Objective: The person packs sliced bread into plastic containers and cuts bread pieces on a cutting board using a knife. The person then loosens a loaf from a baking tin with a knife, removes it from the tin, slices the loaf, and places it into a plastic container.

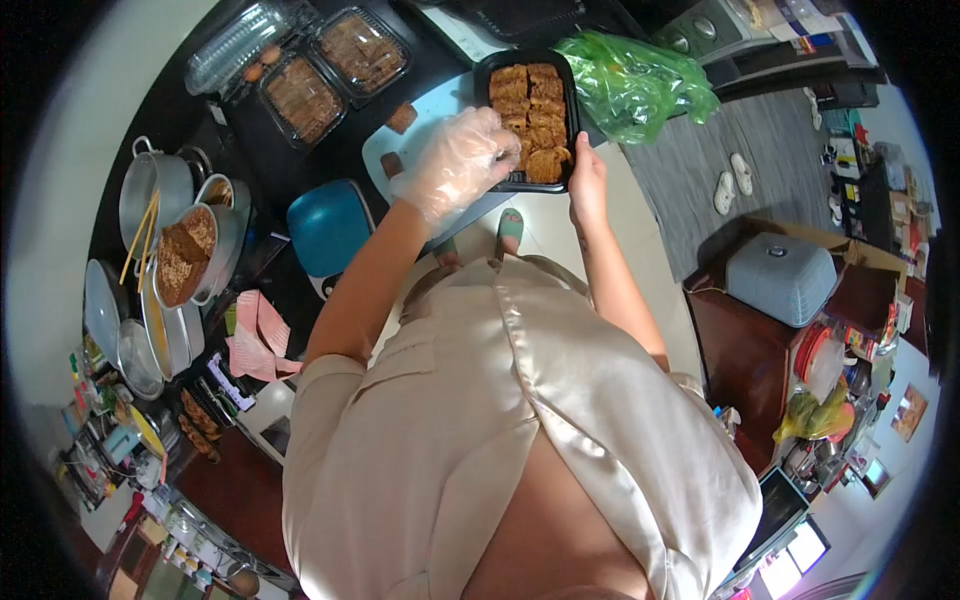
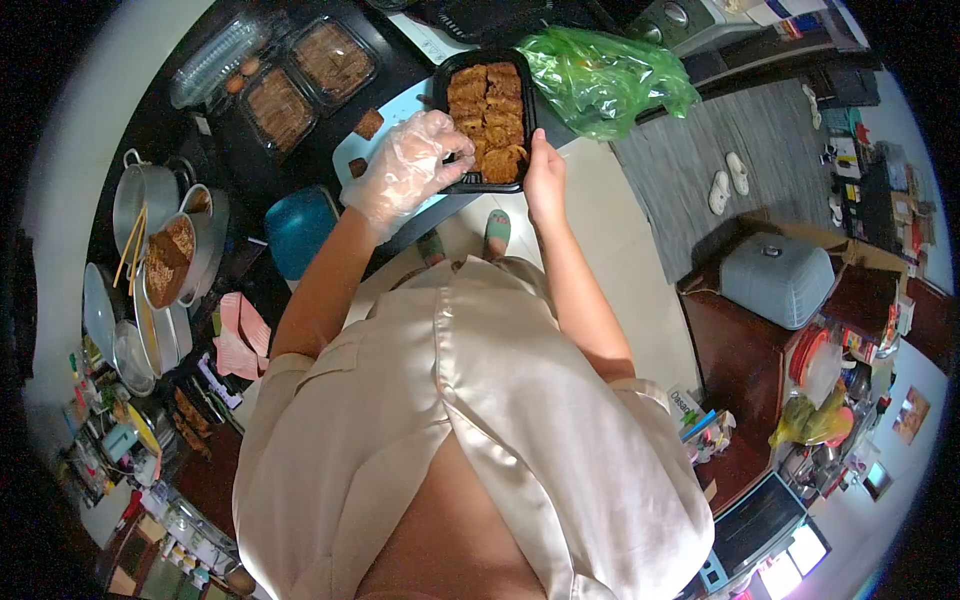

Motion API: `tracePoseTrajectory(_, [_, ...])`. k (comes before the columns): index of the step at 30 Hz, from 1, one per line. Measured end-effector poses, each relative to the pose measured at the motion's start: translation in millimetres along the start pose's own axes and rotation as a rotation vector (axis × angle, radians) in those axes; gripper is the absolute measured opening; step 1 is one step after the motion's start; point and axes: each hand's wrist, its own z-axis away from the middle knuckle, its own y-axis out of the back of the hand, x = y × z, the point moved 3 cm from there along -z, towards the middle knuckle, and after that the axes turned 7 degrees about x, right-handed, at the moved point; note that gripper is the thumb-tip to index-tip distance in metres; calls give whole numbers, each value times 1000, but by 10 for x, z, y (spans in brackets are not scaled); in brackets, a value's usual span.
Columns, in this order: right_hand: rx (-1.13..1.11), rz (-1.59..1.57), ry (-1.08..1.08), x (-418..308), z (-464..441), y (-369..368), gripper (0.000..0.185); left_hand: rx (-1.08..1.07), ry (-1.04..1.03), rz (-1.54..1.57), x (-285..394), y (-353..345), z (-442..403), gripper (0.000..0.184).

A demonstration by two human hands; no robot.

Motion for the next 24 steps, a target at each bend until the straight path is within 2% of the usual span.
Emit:
tracePoseTrajectory(3, [12,45,29,4,-7,247,51,60,145,257,-22,79,140,22])
tracePoseTrajectory(5, [12,-91,-35,-19,49,90,52,343,309,29,-424,355,437,23])
tracePoseTrajectory(6, [15,-81,-25,-121,63,127,52,352,316,39,-486,337,567,23])
tracePoseTrajectory(8, [22,-65,-47,-109,37,150,48,-3,616,-40,-651,250,941,26])
tracePoseTrajectory(9, [25,-61,-56,-98,30,144,47,-3,620,-45,-688,178,1103,26])
tracePoseTrajectory(11, [29,-90,-54,-73,13,94,46,-91,649,197,-729,-11,1382,31])
tracePoseTrajectory(12, [39,-113,-49,-63,22,79,45,-92,654,192,-682,-26,1411,31])
tracePoseTrajectory(14, [32,-119,-57,-54,42,49,45,-15,534,57,-556,-62,1390,23])
tracePoseTrajectory(18, [20,-145,-66,-114,87,-16,44,-13,550,73,-591,-174,1410,19])
tracePoseTrajectory(21, [8,-139,-70,-42,58,-22,46,-22,647,152,-618,-188,1411,18])
tracePoseTrajectory(23, [17,-112,-76,-43,82,-25,49,85,832,486,-617,-128,1367,18])
tracePoseTrajectory(24, [22,-83,-84,-50,106,-40,51,81,826,487,-588,-49,1263,18])
